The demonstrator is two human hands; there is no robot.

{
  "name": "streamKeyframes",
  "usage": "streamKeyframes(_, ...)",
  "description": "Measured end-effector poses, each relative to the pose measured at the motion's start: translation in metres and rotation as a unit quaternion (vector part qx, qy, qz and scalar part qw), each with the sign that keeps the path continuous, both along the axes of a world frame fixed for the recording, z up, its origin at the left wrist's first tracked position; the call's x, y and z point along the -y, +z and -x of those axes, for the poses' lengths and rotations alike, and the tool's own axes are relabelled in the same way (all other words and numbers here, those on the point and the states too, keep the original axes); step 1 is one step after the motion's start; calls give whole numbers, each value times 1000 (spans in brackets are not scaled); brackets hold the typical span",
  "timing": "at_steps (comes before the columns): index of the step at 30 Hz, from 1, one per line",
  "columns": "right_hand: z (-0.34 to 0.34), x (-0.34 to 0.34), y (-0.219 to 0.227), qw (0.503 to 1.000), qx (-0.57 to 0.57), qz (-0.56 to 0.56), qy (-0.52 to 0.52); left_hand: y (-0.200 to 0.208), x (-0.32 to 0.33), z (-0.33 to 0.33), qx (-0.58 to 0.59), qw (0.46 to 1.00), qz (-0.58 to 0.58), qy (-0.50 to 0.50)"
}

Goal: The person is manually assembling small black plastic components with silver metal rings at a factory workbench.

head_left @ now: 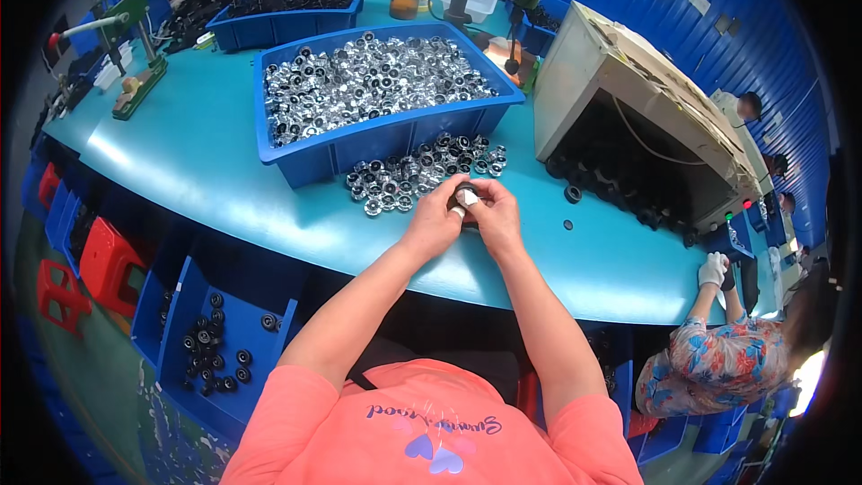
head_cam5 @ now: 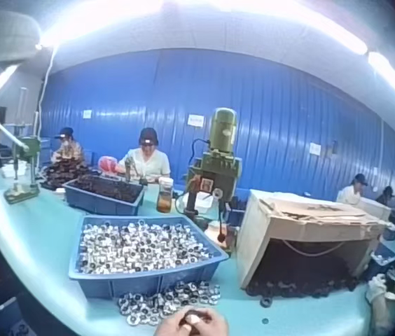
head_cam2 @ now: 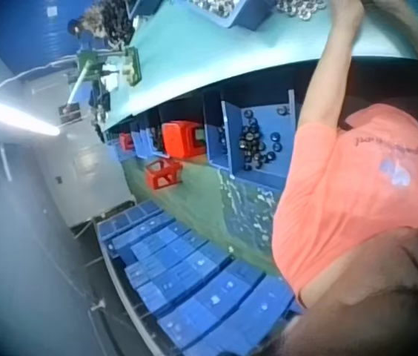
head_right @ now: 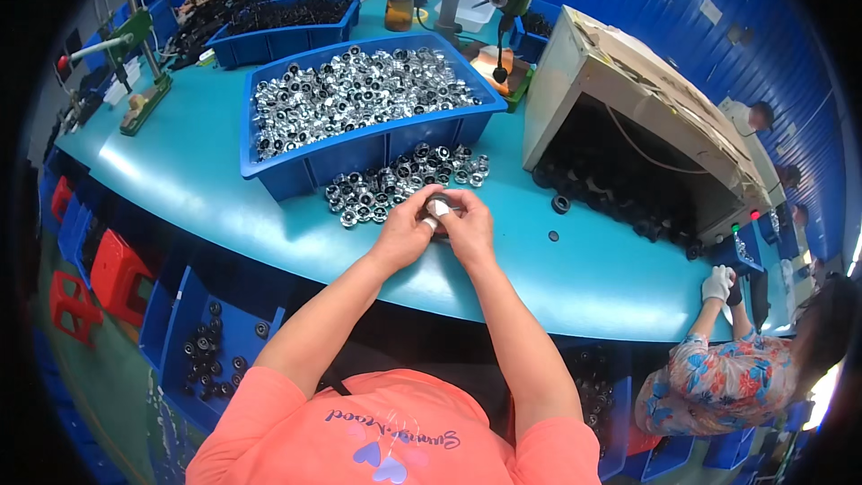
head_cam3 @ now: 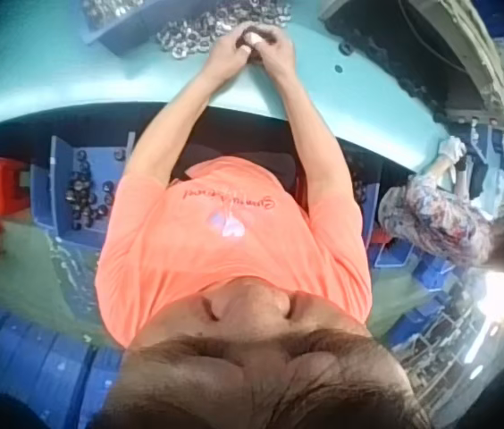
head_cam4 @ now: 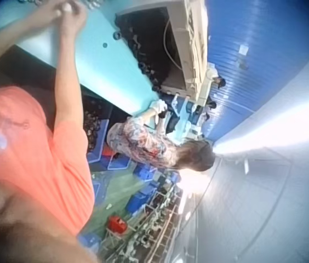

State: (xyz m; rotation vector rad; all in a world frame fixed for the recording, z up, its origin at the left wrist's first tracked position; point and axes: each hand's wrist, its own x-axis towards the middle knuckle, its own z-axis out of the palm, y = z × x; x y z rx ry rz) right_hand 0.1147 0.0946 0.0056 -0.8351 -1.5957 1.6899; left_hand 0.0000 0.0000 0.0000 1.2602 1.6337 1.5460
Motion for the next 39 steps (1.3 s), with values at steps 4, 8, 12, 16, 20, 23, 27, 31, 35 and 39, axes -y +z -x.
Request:
streamKeyframes(4,-4,4,-2,999,-30,12,-8,-8,-1,-3,-38,998,-45,14)
streamKeyframes(8,8,1,-16,995,37,-60,-63,-8,0,-1,-36,999,-27,20)
streamKeyframes(12,14,-2,-29,979,92,-143,-109,-5,3,-3,-37,999,-19,32)
streamKeyframes(16,16,1,-21,983,96,-107,-111,-14,2,-6,-94,993,-42,50)
streamKeyframes(20,13,8,-7,994,60,-20,-87,-22,1,-6,-117,991,-57,42)
streamKeyframes(23,7,7,-8,994,48,4,-99,-18,0,-9,-141,987,-63,34)
streamKeyframes(27,11,7,-1,994,41,32,-92,-14,3,-13,-152,986,-53,49)
streamKeyframes(31,6,11,-5,997,11,34,-73,-10,3,-8,-92,994,-46,39)
streamKeyframes(35,-2,14,-6,997,-41,57,-44,-13,1,-4,-57,996,-59,25)
streamKeyframes(39,-1,13,-9,994,-54,72,-56,-13,1,-5,-76,995,-51,32)
